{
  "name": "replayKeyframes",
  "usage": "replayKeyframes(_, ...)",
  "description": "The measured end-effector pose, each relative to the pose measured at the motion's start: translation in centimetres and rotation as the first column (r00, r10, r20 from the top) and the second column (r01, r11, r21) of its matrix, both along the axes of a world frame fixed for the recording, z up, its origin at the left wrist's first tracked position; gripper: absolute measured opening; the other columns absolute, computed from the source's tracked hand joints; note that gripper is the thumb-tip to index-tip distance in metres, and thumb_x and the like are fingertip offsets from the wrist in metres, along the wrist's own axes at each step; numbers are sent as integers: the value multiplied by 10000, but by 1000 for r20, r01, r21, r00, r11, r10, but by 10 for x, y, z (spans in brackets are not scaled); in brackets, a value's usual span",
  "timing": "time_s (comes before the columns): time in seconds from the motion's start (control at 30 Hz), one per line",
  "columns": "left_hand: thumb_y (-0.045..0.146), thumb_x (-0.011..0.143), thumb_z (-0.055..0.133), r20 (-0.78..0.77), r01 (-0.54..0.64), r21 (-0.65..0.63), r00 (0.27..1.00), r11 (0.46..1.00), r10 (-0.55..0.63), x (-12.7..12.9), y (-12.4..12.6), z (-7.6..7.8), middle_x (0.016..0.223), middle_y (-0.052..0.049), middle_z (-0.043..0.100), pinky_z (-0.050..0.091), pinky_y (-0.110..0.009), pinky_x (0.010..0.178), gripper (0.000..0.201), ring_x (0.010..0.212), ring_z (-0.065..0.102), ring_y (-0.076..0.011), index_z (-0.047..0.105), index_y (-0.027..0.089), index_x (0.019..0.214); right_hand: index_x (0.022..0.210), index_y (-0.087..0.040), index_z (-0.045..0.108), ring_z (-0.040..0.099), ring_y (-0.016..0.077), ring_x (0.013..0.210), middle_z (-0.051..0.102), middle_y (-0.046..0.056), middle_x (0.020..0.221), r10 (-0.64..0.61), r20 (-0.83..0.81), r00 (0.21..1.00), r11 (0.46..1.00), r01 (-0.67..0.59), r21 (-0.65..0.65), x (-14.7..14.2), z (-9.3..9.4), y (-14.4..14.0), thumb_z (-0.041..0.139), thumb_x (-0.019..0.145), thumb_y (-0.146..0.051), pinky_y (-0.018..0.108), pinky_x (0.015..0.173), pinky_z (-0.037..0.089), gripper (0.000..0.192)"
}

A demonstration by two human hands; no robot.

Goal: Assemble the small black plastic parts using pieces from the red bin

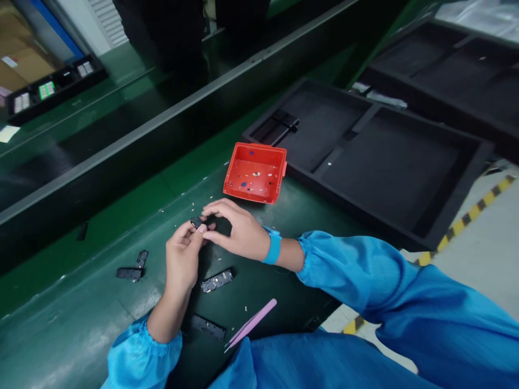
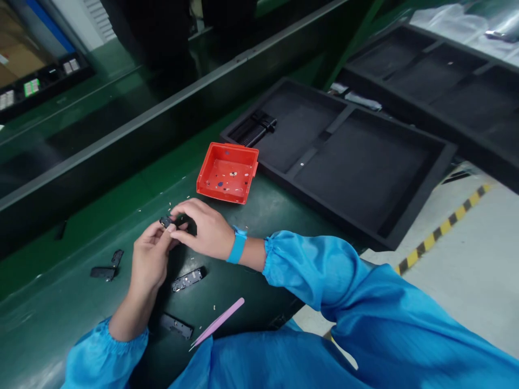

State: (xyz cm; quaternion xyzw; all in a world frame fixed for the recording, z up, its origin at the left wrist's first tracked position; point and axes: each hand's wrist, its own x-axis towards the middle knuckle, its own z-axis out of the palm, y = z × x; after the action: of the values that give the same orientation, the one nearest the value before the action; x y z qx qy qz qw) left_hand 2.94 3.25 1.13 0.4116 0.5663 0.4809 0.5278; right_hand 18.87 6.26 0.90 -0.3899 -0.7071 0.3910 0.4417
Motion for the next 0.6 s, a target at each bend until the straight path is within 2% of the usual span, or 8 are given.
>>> replayKeyframes(0.1, 356, 769, 824, 84, -72, -39, 994, 997, 75, -1, 1, 1, 853, -17, 771, 596, -230, 742, 255, 768, 729, -133, 742, 176, 930, 1072, -177, 627, 663, 212, 955, 688, 91, 1008, -54, 236, 970, 971, -4, 239, 2, -1, -5, 650, 929, -270, 382, 888, 571, 171)
replayKeyframes(0.23, 367, 803, 795, 83, -69, -30, 994, 997, 72, -1, -2, 4, 890, -24, 778, 625, -249, 760, 240, 793, 745, -141, 761, 176, 943, 1151, -147, 644, 670, 208, 947, 700, 110, 1021, -122, 331, 936, 918, -20, 396, 4, -6, -4, 544, 974, -176, 356, 866, 578, 205)
replayKeyframes(0.4, 448, 878, 688, 35, -24, -9, 999, 1000, 24, -4, -4, 4, 972, -72, 787, 645, -327, 798, 335, 868, 771, -206, 756, 168, 1049, 1170, -157, 660, 672, 218, 938, 704, 113, 1009, -130, 376, 917, 886, -63, 460, 6, -9, -3, 514, 999, -192, 372, 842, 584, 227)
replayKeyframes(0.6, 440, 885, 640, 5, -45, -54, 999, 998, 45, -7, -6, -2, 936, -88, 794, 654, -338, 739, 323, 845, 781, -232, 746, 156, 998, 1156, -138, 672, 673, 226, 907, 711, 122, 977, -118, 446, 887, 874, -121, 471, 7, -9, -6, 478, 1016, -190, 382, 811, 584, 245)
